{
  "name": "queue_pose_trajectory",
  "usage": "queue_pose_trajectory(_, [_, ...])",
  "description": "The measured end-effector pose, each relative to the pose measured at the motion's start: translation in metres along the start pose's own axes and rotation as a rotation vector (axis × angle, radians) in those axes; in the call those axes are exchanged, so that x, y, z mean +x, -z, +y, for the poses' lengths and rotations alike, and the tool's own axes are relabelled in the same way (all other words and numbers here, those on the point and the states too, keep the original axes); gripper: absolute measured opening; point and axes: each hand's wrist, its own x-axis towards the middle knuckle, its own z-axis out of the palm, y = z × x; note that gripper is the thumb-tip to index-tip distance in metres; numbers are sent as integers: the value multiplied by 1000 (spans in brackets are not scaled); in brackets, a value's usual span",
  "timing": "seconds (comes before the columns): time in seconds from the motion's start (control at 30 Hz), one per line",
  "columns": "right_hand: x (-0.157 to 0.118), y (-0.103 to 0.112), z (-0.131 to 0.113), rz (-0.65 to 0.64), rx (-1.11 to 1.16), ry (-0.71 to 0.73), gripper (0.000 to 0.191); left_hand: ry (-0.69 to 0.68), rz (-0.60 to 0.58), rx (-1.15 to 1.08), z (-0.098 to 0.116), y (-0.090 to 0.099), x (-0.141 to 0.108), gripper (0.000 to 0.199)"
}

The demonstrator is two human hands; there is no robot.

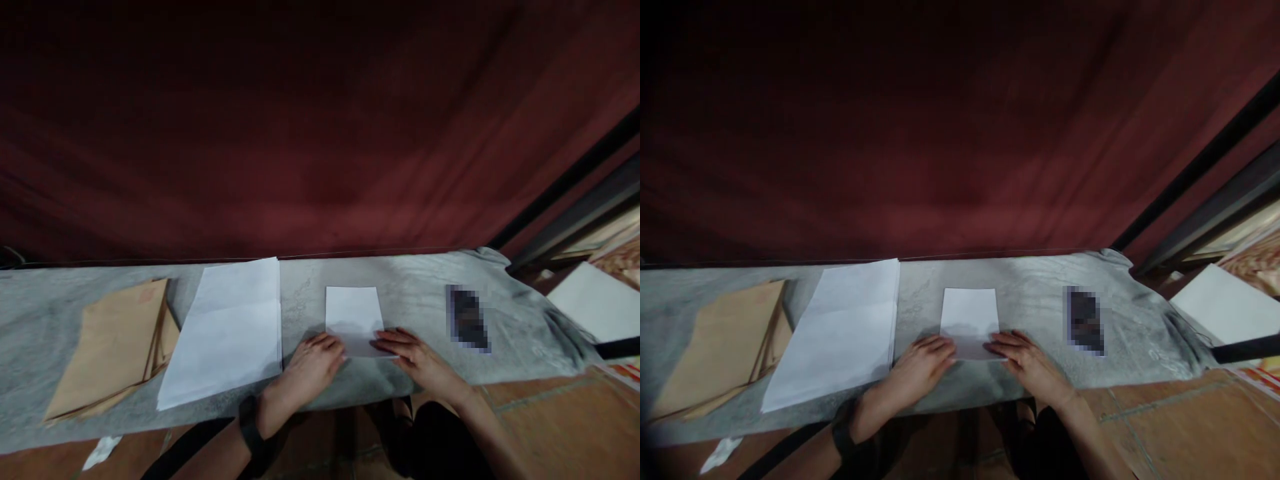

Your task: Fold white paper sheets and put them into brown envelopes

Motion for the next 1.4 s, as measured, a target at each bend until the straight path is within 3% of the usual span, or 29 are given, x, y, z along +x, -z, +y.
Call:
queue_pose_trajectory(0.13, [2,5,-2,27,99,8,37,-72,23,-129,-26,0,2,39])
queue_pose_trajectory(0.27, [1,8,-5,31,224,30,31,-58,35,-286,-36,1,3,23])
queue_pose_trajectory(0.47, [7,0,-2,100,271,-171,40,62,68,-473,-33,3,7,22])
queue_pose_trajectory(0.67, [36,-12,9,209,361,-266,38,261,137,-682,-40,-8,22,30])
queue_pose_trajectory(0.8, [54,-15,11,265,189,-410,35,369,206,-426,-33,-8,32,31])
queue_pose_trajectory(0.93, [66,-15,8,262,-17,-509,31,472,187,-161,-26,-4,41,27])
queue_pose_trajectory(1.17, [81,-14,-7,232,-183,-667,31,598,161,-54,-26,-2,55,28])
queue_pose_trajectory(1.4, [86,-13,-11,223,-252,-700,31,654,142,-33,-22,1,61,27])
